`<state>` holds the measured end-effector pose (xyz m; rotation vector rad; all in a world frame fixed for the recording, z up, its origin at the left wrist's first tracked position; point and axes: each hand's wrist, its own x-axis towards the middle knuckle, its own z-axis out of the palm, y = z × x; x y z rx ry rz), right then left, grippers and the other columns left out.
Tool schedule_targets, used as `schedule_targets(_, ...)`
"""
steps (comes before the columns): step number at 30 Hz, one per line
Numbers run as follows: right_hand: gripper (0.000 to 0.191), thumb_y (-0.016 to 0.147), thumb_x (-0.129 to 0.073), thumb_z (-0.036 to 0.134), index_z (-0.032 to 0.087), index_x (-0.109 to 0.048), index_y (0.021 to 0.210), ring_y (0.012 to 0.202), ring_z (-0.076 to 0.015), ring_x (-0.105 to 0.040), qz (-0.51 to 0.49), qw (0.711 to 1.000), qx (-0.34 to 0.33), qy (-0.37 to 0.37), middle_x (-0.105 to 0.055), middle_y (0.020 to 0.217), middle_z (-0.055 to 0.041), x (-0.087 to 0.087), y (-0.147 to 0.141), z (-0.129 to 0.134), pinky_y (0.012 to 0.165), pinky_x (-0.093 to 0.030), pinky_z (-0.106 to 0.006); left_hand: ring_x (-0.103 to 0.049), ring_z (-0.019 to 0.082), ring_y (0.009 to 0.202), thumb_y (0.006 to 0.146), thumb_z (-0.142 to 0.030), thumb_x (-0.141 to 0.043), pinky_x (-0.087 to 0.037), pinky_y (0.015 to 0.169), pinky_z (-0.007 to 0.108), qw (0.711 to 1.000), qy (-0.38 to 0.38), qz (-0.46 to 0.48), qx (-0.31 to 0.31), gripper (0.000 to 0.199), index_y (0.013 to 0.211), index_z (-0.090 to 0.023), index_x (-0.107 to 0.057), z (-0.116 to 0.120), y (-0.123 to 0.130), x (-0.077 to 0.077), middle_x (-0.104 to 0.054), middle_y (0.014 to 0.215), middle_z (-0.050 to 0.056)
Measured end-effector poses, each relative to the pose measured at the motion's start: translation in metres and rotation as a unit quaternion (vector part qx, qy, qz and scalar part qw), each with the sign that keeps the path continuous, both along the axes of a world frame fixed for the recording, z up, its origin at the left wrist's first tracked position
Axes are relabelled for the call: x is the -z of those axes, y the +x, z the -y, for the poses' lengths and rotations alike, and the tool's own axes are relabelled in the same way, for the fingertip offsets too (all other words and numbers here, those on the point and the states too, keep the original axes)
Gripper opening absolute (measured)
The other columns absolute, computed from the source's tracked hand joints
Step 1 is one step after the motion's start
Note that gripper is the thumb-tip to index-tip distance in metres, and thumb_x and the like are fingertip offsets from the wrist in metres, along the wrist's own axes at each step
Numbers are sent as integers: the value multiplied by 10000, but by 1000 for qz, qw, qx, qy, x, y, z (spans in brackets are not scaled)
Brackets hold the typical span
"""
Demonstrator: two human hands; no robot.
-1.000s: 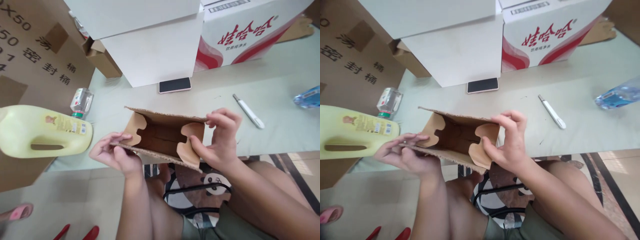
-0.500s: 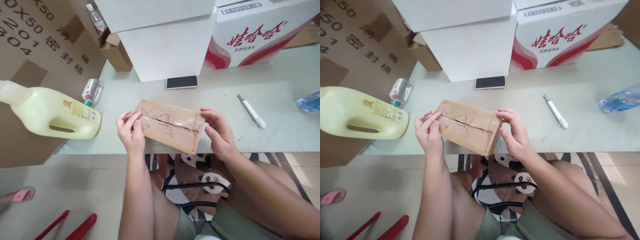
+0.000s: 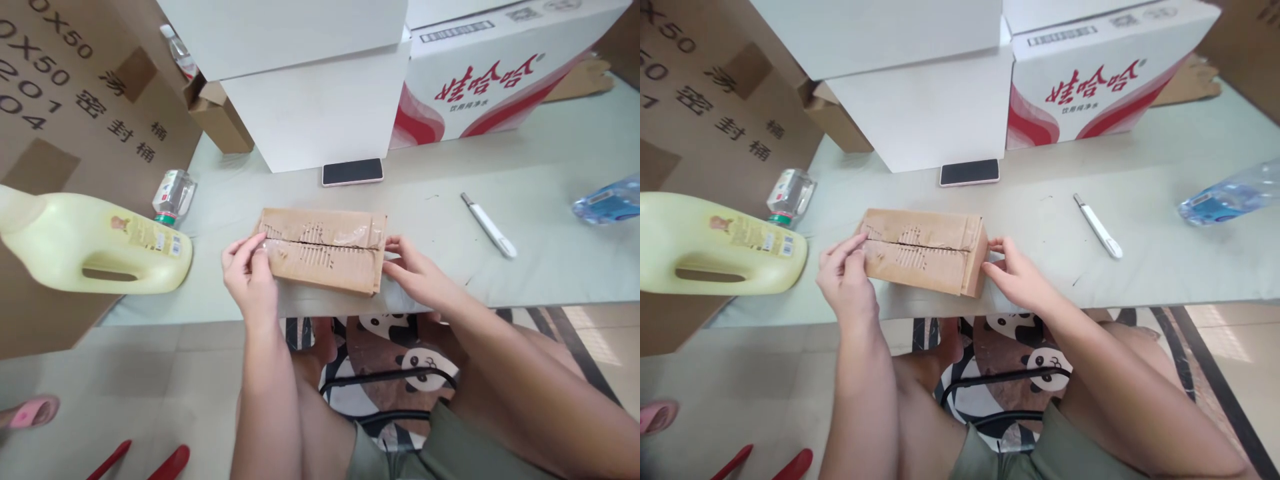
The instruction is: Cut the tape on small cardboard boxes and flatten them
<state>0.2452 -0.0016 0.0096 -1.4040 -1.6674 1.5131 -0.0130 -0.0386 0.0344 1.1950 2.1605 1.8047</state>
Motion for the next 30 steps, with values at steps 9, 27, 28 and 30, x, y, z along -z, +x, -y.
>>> schedule_targets(9,560,941,-563,480,254,-455,1441,1308,-290,-575,-174,975,-116,80,-556,1462,-142,6,-2,5,1120,-440,-555,-653,214,965,717,-294,-530,-524,837,321,977,73,202,-16,278,901,-187,-707,-4,-23,7,-693,939,50)
schedule_targets(27,764,974,-552,458,399,-115,1598,1561,-262,-200,-148,954,-133,225,-182,1698,-31,3,6,11,1264,-190,-574,-662,213,781,727,-520,-594,-478,617,281,888,-124,426,118,383,893,-185,-675,3,-12,2,-719,841,49)
schedule_targets(28,769,970,-558,466,401,-119,1598,1558,-266,-208,-151,954,-131,223,-186,1696,-32,2,6,11,1263,-196,-574,-654,203,735,731,-524,-600,-470,592,277,887,-145,419,126,381,877,-181,-675,4,-12,4,-711,800,45)
schedule_targets(30,751,966,-563,471,403,-154,1592,1554,-270,-224,-151,957,-128,212,-200,1693,-26,1,6,11,1262,-219,-560,-592,171,573,757,-534,-601,-421,498,261,884,-199,390,163,362,794,-179,-660,6,-10,6,-651,646,26)
